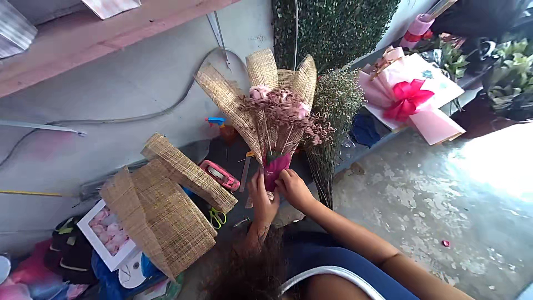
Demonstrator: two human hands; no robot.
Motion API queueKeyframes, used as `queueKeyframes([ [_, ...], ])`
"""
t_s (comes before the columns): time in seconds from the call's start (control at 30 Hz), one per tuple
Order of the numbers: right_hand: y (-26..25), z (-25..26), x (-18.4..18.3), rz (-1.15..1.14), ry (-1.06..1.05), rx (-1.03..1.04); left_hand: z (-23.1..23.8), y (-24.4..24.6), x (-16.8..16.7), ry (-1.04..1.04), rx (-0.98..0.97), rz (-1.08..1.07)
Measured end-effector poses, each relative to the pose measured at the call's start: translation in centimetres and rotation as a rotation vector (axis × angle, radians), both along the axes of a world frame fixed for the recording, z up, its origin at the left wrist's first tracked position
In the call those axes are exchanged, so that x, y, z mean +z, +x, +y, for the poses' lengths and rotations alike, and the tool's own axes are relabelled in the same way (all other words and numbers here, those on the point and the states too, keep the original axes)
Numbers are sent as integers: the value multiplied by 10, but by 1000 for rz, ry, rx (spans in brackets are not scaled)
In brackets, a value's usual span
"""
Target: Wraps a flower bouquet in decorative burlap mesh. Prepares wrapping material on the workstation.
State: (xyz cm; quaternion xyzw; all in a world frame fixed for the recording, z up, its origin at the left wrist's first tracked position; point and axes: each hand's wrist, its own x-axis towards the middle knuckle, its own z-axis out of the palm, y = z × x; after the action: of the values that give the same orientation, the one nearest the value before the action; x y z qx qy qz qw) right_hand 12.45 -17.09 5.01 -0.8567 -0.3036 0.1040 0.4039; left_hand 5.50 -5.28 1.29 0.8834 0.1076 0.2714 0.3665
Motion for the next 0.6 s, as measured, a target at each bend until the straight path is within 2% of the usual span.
queueKeyframes([
  [0.2,-12,2,-21,15,227,-59,13,-3,1,131,87,-138],
  [0.33,-11,4,-25,28,299,-46,24,-4,13,103,70,-159],
  [0.47,-8,10,-22,7,326,-55,20,-4,32,26,177,-52],
  [0.6,-7,13,-23,76,284,-40,20,0,49,-39,225,236],
])
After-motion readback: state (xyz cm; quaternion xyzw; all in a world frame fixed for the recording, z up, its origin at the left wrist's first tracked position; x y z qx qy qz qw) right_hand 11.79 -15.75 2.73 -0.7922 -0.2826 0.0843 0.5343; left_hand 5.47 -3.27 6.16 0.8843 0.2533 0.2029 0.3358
